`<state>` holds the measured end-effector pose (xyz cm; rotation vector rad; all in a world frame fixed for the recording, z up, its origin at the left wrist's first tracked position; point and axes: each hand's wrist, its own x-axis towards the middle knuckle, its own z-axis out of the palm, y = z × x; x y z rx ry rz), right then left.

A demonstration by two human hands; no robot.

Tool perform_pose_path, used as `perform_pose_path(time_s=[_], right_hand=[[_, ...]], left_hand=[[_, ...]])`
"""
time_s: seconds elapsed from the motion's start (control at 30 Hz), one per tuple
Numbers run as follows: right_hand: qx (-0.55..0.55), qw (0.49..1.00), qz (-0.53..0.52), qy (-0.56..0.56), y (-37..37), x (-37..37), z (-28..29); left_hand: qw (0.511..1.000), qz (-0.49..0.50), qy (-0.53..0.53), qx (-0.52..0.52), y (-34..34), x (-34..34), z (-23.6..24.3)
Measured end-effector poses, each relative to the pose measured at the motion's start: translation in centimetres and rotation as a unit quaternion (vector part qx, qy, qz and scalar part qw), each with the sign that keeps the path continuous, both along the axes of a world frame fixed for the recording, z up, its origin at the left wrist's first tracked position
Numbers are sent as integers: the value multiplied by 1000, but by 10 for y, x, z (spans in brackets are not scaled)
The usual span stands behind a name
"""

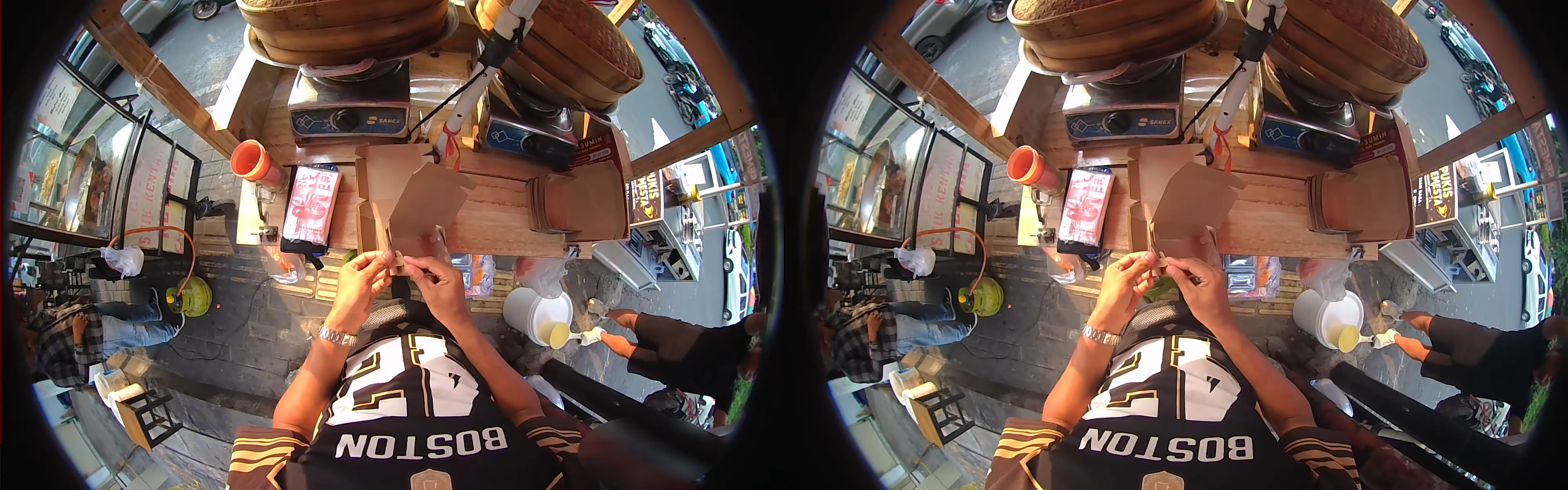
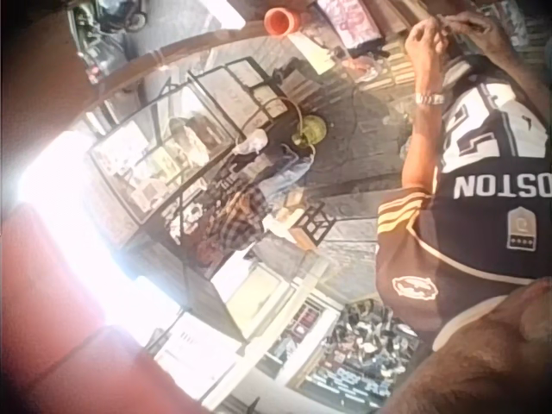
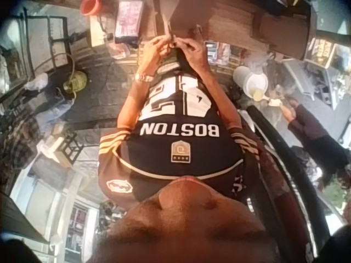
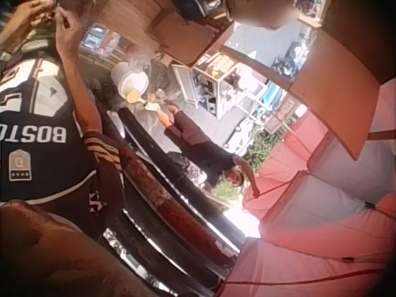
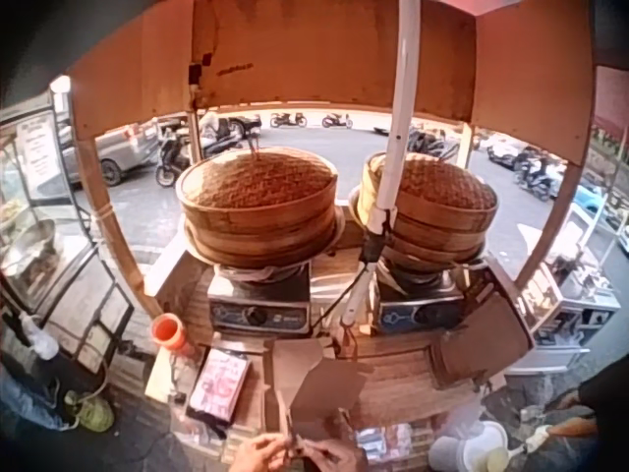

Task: The person folds several small cardboard boxes by hand on a wooden cart surface at a street vendor stall.

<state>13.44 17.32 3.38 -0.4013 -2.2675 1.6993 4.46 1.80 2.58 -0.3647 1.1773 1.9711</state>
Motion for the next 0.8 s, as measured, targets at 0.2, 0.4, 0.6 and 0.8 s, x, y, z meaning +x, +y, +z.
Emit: perform_pose_path(time_s=[0.2,0.4,0.6,0.8], right_hand=[[42,997,56,30,5,-5,6],[-230,957,78,-159,26,-12,6],[-316,939,116,-68,25,-13,3],[-263,957,80,-90,20,-11,11]], left_hand=[[997,39,69,26,6,6,-10],[954,-37,292,-65,10,11,10],[867,-73,484,-93,9,13,29],[811,-46,565,-141,13,9,25]])
